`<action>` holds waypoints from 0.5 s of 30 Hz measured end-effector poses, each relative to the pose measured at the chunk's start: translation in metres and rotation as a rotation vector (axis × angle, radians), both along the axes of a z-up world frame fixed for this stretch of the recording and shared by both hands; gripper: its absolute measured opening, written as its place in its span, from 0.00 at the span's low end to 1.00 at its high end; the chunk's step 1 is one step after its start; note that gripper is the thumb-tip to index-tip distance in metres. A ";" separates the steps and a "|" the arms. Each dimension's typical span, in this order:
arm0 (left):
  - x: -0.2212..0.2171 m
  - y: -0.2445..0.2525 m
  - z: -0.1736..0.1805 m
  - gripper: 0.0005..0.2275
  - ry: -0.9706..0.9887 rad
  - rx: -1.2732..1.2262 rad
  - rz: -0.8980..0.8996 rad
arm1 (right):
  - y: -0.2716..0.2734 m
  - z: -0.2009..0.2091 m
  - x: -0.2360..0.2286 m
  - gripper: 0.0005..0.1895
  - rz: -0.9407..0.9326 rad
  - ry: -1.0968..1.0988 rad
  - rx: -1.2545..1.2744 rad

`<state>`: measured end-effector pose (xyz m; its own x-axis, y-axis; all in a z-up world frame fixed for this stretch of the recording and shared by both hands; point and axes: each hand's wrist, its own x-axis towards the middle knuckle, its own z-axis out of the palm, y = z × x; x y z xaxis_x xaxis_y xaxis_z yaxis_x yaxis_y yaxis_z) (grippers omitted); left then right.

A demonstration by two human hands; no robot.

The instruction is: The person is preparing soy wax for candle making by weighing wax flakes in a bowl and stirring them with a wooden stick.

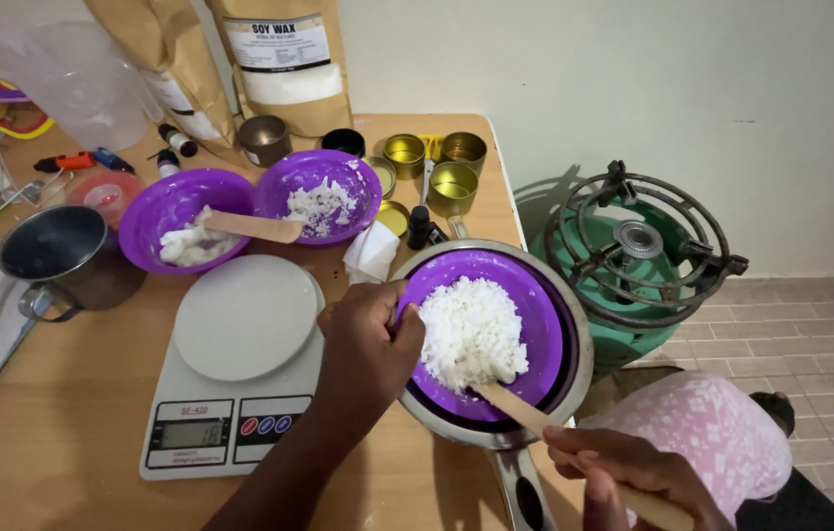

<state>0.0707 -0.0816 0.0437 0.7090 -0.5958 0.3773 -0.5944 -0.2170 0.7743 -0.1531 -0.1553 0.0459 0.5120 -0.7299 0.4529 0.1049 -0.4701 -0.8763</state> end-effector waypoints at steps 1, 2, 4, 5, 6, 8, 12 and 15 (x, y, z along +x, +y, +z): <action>0.000 0.001 -0.001 0.15 0.002 0.002 0.001 | 0.008 0.008 0.006 0.07 0.001 0.002 0.002; 0.001 0.001 -0.001 0.15 0.007 0.006 0.001 | 0.016 0.016 0.011 0.06 -0.079 0.034 -0.062; 0.001 0.000 -0.002 0.15 0.016 0.008 -0.003 | 0.020 0.019 0.014 0.05 -0.163 0.070 -0.128; 0.001 0.000 -0.001 0.15 0.011 0.011 -0.002 | 0.015 0.013 0.013 0.06 -0.124 0.040 -0.069; 0.001 0.001 -0.001 0.15 0.005 0.014 0.000 | 0.011 0.008 0.011 0.06 -0.085 0.010 -0.010; 0.001 0.001 -0.001 0.15 0.009 -0.004 -0.007 | 0.014 0.012 0.015 0.06 -0.086 -0.009 -0.008; 0.001 0.003 0.005 0.15 0.040 -0.038 -0.042 | 0.019 0.023 0.025 0.05 -0.162 -0.006 -0.018; 0.002 0.002 0.000 0.16 0.038 -0.032 -0.033 | 0.007 0.005 0.034 0.05 -0.048 -0.219 -0.077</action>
<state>0.0723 -0.0794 0.0440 0.7037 -0.6069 0.3694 -0.5706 -0.1729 0.8028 -0.1189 -0.1486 0.0508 0.3610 -0.7101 0.6045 0.2647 -0.5435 -0.7965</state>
